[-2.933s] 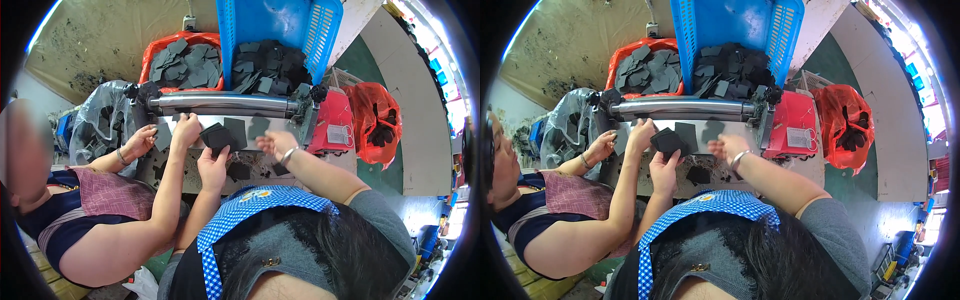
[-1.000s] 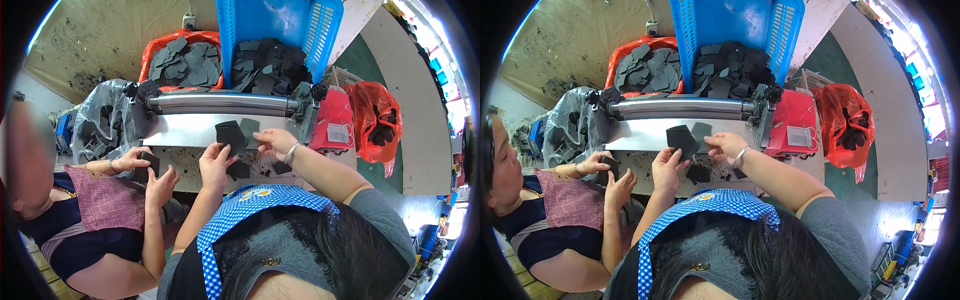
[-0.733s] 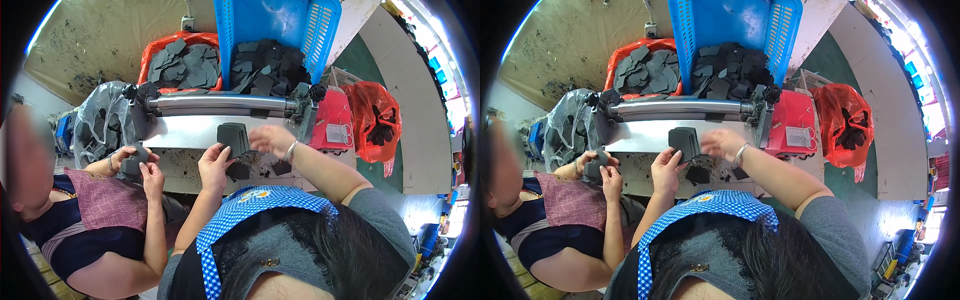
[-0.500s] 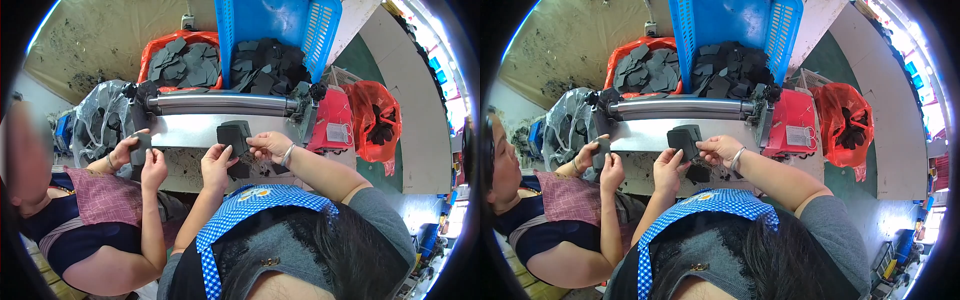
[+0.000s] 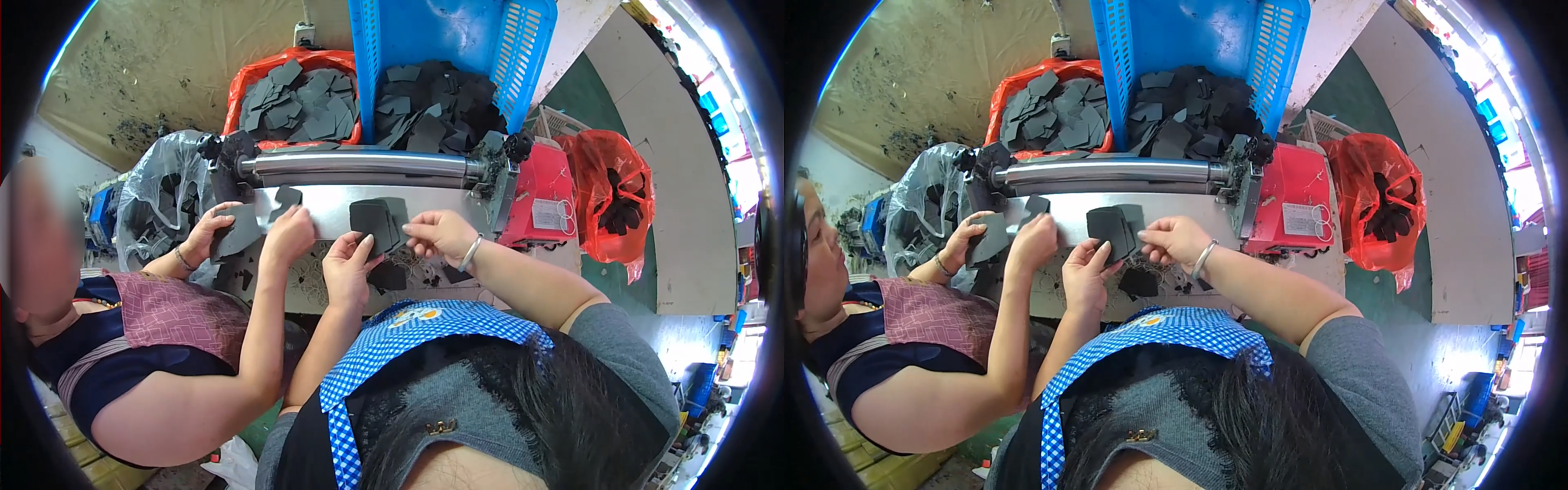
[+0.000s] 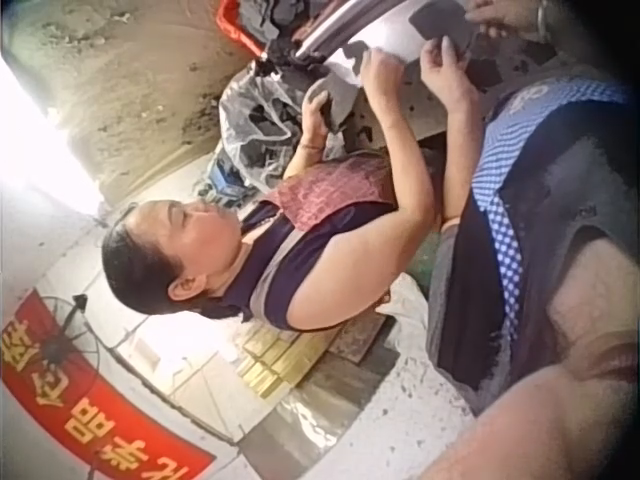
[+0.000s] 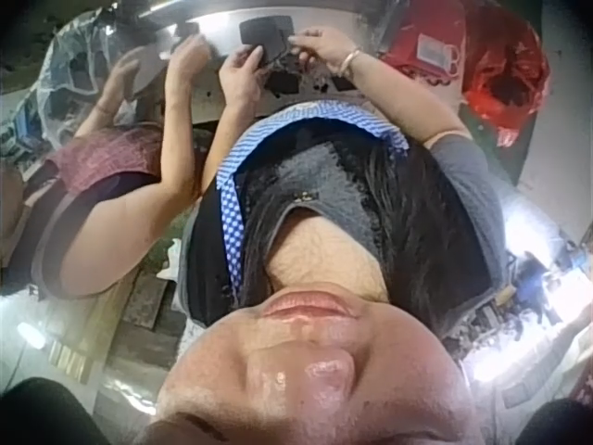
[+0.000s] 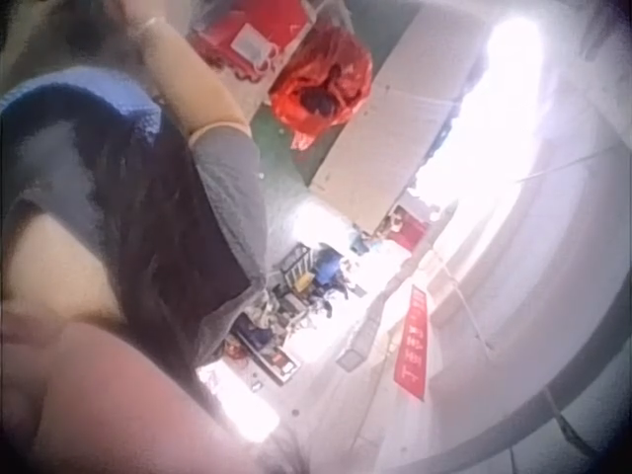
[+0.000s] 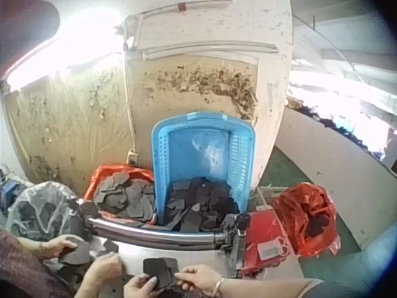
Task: Feeding black shoe components through a roller machine for processing and stacking them.
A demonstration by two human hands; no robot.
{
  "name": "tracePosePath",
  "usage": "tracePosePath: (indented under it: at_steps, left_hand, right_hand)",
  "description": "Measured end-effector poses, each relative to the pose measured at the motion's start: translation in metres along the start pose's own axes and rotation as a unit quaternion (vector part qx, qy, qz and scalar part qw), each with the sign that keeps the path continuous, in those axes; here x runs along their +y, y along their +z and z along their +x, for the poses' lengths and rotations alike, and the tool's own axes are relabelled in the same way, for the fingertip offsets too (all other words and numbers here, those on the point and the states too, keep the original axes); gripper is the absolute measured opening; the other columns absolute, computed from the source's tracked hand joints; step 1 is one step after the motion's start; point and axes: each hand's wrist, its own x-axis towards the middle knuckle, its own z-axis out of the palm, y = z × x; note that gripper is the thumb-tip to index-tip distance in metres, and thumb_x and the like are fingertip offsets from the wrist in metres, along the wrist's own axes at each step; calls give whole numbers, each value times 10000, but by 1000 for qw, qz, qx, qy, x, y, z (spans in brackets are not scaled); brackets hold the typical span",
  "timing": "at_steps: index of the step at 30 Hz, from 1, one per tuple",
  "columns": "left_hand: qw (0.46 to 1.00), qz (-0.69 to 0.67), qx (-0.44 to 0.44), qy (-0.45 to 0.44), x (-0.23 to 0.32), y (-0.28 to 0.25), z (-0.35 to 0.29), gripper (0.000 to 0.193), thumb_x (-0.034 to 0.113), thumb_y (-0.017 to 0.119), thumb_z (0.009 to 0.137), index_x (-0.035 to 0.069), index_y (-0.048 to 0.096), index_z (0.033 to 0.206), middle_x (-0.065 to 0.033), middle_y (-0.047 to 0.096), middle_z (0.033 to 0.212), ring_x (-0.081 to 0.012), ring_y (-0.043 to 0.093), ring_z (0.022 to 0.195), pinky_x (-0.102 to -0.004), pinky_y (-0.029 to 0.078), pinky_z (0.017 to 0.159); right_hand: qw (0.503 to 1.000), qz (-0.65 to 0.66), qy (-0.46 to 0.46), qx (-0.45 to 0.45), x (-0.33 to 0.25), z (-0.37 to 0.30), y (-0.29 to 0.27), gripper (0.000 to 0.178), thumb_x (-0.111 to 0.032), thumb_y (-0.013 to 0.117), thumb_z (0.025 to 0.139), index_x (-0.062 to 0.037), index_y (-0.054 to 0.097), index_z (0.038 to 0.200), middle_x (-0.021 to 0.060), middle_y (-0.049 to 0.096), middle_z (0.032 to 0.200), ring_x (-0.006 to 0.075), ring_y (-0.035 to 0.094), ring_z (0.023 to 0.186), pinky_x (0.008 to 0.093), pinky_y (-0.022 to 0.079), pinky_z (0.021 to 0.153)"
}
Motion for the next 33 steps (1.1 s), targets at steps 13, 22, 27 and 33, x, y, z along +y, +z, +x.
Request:
tracePosePath:
  at_steps: [13, 22, 27, 33]
  left_hand:
    - [996, -43, -34, -66, 6, 5, -7, 134, 40, 599, 795, 32, 557, 923, -42, 593, 815, -114, 586, 714, -246, 520, 604]
    - [993, -53, -76, -75, 7, -1, -5, 131, 35, 590, 801, 46, 524, 913, -26, 583, 751, -104, 586, 661, -239, 518, 585]
    - [990, -67, -91, -83, 9, 2, -7, 117, 29, 580, 806, 57, 526, 905, -35, 592, 771, -106, 590, 666, -231, 520, 585]
    - [987, -118, -70, -87, 3, -1, -4, 100, 22, 584, 799, 55, 539, 882, -36, 594, 812, -109, 591, 686, -241, 522, 582]
  right_hand:
    - [998, 9, 3, -54, 4, -6, 10, 149, -144, 649, 775, -30, 568, 827, 3, 543, 648, 57, 482, 520, 178, 390, 454]
    - [976, 179, 48, -110, 3, -14, 10, 140, -168, 629, 797, -61, 555, 849, 5, 562, 691, 66, 530, 544, 181, 458, 463]
    - [967, 220, 55, -117, 10, -9, 6, 107, -158, 589, 824, -64, 553, 862, 14, 561, 716, 85, 535, 573, 198, 453, 480]
    - [972, 213, 56, -78, 12, -7, 8, 120, -160, 540, 852, -44, 526, 873, 46, 574, 763, 106, 567, 594, 231, 488, 492]
